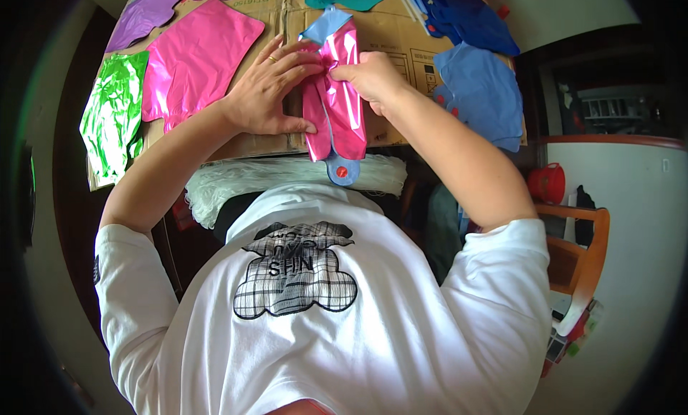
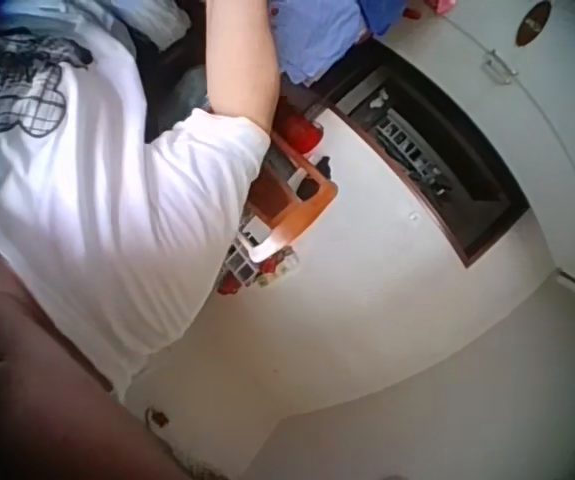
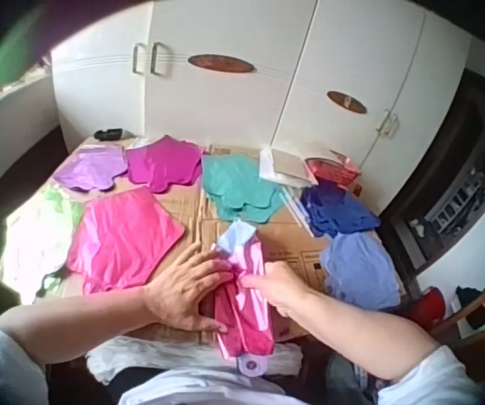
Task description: Folding and packaging colorful star-shaped foil balloons into plastic sleeves.
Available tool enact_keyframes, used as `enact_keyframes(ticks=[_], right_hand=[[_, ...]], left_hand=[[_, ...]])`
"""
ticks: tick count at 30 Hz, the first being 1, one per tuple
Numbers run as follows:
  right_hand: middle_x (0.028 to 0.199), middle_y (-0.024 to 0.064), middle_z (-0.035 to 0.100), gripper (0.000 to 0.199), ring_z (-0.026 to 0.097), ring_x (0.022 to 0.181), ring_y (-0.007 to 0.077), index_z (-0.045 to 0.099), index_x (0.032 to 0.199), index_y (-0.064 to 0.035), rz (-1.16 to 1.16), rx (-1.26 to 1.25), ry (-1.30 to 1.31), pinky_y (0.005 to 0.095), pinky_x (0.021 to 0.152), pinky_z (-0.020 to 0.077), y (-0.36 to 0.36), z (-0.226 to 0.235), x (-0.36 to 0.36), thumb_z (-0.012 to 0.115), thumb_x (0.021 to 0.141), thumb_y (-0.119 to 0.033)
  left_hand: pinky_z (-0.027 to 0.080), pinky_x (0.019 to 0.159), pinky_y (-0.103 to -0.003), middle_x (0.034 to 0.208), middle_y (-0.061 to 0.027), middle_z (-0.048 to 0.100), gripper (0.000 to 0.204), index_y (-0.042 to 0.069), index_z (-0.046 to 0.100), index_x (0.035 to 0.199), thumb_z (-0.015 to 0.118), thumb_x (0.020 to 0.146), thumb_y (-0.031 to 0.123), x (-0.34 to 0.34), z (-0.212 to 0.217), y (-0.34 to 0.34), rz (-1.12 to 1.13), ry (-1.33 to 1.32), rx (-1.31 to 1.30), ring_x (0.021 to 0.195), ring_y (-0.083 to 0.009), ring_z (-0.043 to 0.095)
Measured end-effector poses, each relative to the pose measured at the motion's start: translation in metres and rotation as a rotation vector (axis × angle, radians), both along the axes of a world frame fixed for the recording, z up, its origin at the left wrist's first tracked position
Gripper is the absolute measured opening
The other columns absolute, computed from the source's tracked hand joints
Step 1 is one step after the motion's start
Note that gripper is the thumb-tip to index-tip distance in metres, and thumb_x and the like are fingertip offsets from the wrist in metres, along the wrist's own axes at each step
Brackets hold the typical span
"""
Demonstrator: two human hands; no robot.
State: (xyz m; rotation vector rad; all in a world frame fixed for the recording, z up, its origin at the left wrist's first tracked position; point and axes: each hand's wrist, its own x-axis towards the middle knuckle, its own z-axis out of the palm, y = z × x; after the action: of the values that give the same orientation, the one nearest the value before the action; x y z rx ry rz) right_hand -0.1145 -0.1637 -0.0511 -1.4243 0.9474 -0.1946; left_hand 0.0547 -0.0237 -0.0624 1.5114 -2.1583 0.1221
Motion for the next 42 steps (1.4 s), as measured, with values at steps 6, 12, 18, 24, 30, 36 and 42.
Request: enact_keyframes(ticks=[6,12,18,24,30,36,42], right_hand=[[0.090,0.0072,0.069,0.017,0.064,0.076,0.0123,0.066,0.097,0.0009,-0.033,0.031,-0.406,0.0272,0.072,0.0498,0.008,0.025,-0.019,0.067,0.082,-0.008],[0.088,0.0033,0.068,0.014,0.060,0.075,0.0067,0.067,0.095,-0.0018,-0.028,-0.051,-0.602,0.0227,0.070,0.0487,0.041,0.044,-0.022,0.066,0.086,-0.012],[0.088,0.0021,0.066,0.019,0.061,0.079,0.0081,0.065,0.100,-0.0013,0.076,0.014,-0.629,0.0234,0.073,0.0489,0.044,0.052,-0.046,0.065,0.089,-0.016],[0.085,-0.0003,0.065,0.022,0.060,0.075,0.0055,0.065,0.101,0.0007,0.195,0.114,-0.516,0.0201,0.069,0.0487,0.044,0.045,-0.068,0.064,0.091,-0.019],[0.083,-0.0016,0.065,0.019,0.057,0.074,0.0038,0.068,0.097,0.0005,0.143,0.069,-0.621,0.0196,0.067,0.0472,0.043,0.038,-0.058,0.063,0.091,-0.017],[0.085,-0.0002,0.067,0.016,0.058,0.075,0.0039,0.069,0.100,-0.0007,0.173,0.017,-0.638,0.0196,0.067,0.0471,0.041,0.037,-0.052,0.062,0.091,-0.013],[0.084,0.0006,0.067,0.015,0.058,0.075,0.0049,0.069,0.097,-0.0019,0.159,0.183,-0.664,0.0204,0.068,0.0471,0.040,0.048,-0.049,0.062,0.091,-0.013]], left_hand=[[0.044,0.094,-0.038,0.122,-0.0144,0.053,0.064,0.002,0.046,0.128,0.073,0.081,0.036,-0.017,0.015,0.010,0.109,1.511,0.281,0.110,-0.0207,0.055],[0.050,0.077,-0.025,0.095,-0.0026,0.067,0.027,0.000,0.064,0.106,0.067,0.089,0.019,-0.040,0.041,0.008,0.019,1.670,0.562,0.083,-0.0078,0.062],[0.051,0.070,-0.022,0.089,-0.0041,0.069,0.017,-0.003,0.067,0.101,0.065,0.089,0.010,-0.053,0.055,0.016,0.060,1.575,0.495,0.077,-0.0071,0.062],[0.052,0.071,-0.023,0.090,-0.0059,0.069,0.016,-0.003,0.067,0.098,0.065,0.089,0.010,-0.056,0.051,0.017,0.063,1.693,0.473,0.079,-0.0080,0.063],[0.051,0.068,-0.022,0.087,-0.0046,0.068,0.014,-0.002,0.067,0.095,0.066,0.088,0.010,-0.055,0.050,0.016,0.084,1.710,0.406,0.076,-0.0071,0.062],[0.051,0.068,-0.021,0.088,-0.0041,0.068,0.014,-0.002,0.067,0.096,0.066,0.088,0.010,-0.049,0.048,0.019,0.095,1.615,0.344,0.076,-0.0070,0.061],[0.052,0.073,-0.023,0.092,-0.0052,0.069,0.017,-0.002,0.067,0.101,0.066,0.087,0.008,-0.045,0.066,0.020,0.074,1.709,0.450,0.080,-0.0081,0.062]])
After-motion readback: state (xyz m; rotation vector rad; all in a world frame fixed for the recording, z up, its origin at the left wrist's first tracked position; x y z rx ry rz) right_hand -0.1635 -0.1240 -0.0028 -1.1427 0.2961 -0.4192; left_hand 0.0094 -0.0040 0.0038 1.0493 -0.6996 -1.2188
